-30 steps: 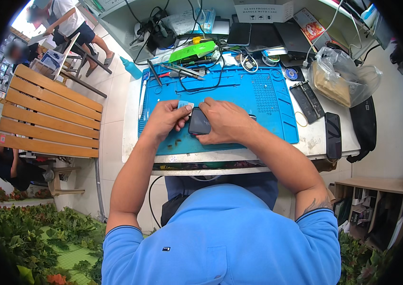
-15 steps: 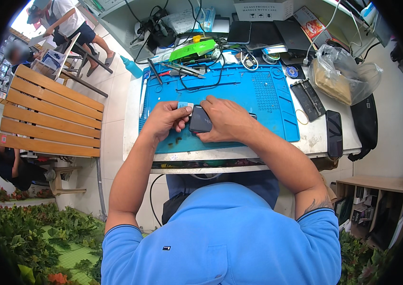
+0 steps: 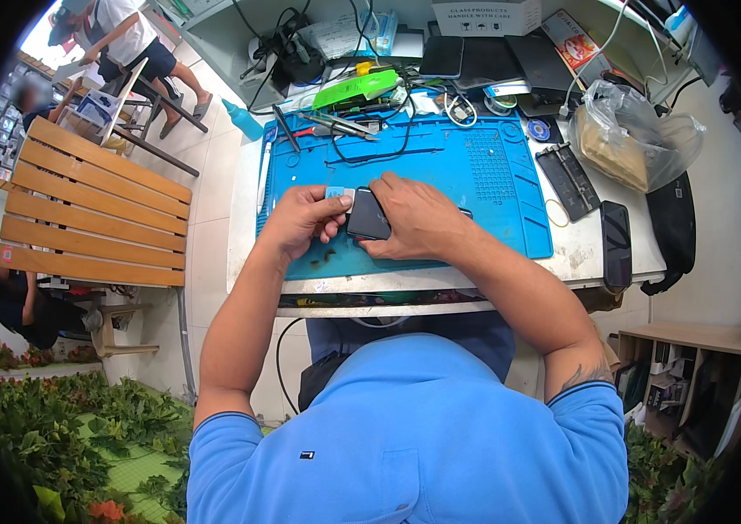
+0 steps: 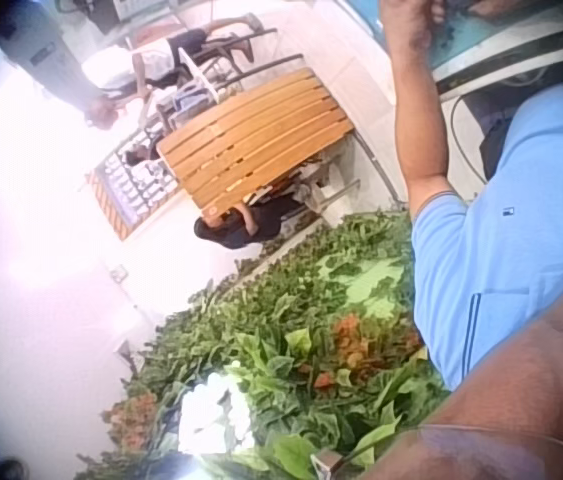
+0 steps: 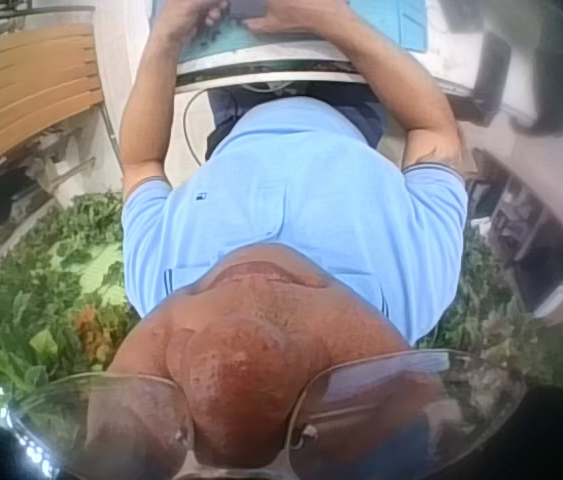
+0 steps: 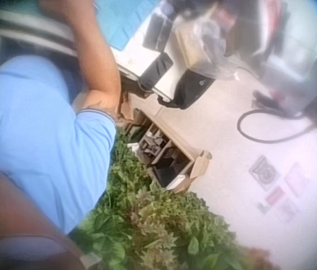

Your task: The person cleans the back of a smartphone with a cloth and applies liquid from a blue bottle to the edges. They then use a green plastic prying tool to separate the back cover from the phone's frame, eventually opening the device to reveal the internal components.

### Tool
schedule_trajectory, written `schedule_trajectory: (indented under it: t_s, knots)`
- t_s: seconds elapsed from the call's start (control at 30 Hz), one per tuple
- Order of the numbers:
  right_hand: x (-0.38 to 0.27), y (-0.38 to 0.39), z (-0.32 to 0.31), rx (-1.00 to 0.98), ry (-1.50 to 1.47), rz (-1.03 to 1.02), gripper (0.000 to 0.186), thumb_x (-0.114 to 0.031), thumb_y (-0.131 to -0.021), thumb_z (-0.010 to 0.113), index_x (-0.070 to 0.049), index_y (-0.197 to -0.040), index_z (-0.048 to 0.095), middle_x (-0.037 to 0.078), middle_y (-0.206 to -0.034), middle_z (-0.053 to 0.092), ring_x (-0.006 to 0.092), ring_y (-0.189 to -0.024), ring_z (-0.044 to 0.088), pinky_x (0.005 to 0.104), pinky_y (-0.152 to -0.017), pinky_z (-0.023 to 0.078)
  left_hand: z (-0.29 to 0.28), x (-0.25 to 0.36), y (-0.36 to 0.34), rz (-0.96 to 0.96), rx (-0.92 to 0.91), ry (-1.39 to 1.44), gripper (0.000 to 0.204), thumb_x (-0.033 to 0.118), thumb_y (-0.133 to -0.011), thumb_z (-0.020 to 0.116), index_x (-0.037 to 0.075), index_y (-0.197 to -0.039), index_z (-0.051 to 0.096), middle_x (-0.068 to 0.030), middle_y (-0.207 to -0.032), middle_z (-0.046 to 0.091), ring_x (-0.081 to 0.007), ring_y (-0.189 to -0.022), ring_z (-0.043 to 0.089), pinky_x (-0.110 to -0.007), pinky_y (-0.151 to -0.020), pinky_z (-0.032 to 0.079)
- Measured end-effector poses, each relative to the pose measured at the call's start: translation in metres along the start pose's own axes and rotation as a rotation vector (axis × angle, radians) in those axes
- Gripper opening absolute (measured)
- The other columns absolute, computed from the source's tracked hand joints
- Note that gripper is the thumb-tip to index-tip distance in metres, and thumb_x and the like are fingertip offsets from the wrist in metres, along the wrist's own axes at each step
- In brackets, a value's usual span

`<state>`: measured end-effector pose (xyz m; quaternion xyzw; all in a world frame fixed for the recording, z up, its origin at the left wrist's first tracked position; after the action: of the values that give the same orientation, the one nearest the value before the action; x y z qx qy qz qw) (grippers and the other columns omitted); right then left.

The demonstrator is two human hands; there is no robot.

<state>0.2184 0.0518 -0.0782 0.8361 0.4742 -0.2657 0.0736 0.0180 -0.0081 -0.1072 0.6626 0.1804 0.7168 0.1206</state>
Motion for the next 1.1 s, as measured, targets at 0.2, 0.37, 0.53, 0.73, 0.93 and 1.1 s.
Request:
schedule_trajectory:
  t_s: [0.2,0.37,0.53,0.73,0.93,1.1]
  knots:
    - [0.001,0.0003,0.0016,-0.002,-0.022,0.003,0.064,-0.044,-0.077,0.084,0.004,-0.113,0.061,0.022,-0.104,0.063,0.0417,-0.095,0.069,0.0497,-0.083,0.056,0.0003,0.001,0.0019,-0.024,-0.012,0.035,0.024,0.021,-0.094,0.083,0.002,-0.089,0.07,-0.0027,-0.074,0.07,-0.0048,-0.053,0.062,-0.017,-0.045,0.047]
    - [0.0026,-0.0002,0.0033,0.019,-0.02,-0.004,0.065,-0.043,-0.078,0.084,0.004,-0.115,0.06,0.022,-0.105,0.063,0.042,-0.096,0.069,0.0495,-0.083,0.056,-0.0009,0.0002,0.0021,-0.029,-0.019,0.044,0.023,0.021,-0.094,0.083,0.002,-0.09,0.071,-0.0027,-0.074,0.07,-0.0049,-0.053,0.062,-0.018,-0.044,0.047]
    - [0.0032,-0.0006,0.0036,0.074,-0.027,-0.032,0.063,-0.045,-0.077,0.084,0.007,-0.104,0.06,0.024,-0.103,0.063,0.0422,-0.092,0.07,0.0491,-0.08,0.058,-0.0003,0.0013,0.0035,-0.033,0.001,0.047,0.023,0.021,-0.094,0.083,0.002,-0.089,0.072,-0.0029,-0.073,0.07,-0.0052,-0.052,0.062,-0.018,-0.044,0.047]
    - [0.0027,-0.0011,0.003,0.071,-0.023,-0.017,0.065,-0.045,-0.077,0.083,0.008,-0.106,0.06,0.026,-0.105,0.063,0.0426,-0.094,0.071,0.0487,-0.082,0.059,0.0009,0.0048,0.0066,-0.046,0.001,0.048,0.023,0.021,-0.092,0.085,0.002,-0.088,0.072,-0.003,-0.074,0.07,-0.0058,-0.053,0.063,-0.018,-0.044,0.047]
    - [0.0006,-0.0004,0.0021,0.093,-0.024,-0.008,0.066,-0.044,-0.077,0.084,0.01,-0.108,0.061,0.026,-0.107,0.064,0.043,-0.094,0.071,0.0486,-0.083,0.059,-0.001,0.0037,0.0065,-0.048,-0.005,0.041,0.022,0.019,-0.092,0.085,0.002,-0.088,0.071,-0.0028,-0.073,0.07,-0.0061,-0.053,0.062,-0.019,-0.044,0.047]
    - [0.0016,-0.0005,0.0026,0.095,-0.032,0.0,0.067,-0.044,-0.076,0.084,0.01,-0.109,0.061,0.026,-0.107,0.064,0.0432,-0.095,0.071,0.0487,-0.084,0.059,-0.0021,0.0038,0.007,-0.065,-0.038,0.059,0.02,0.017,-0.091,0.085,0.002,-0.089,0.071,-0.0033,-0.073,0.07,-0.0059,-0.051,0.061,-0.019,-0.043,0.045]
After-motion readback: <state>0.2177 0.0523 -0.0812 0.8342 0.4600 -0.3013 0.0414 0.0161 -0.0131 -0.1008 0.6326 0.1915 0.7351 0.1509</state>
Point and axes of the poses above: each hand's wrist, its own y-axis away from the middle knuckle, its own z-axis out of the palm, x = y × z, the point moved 4 cm from there along -y, towards the middle knuckle
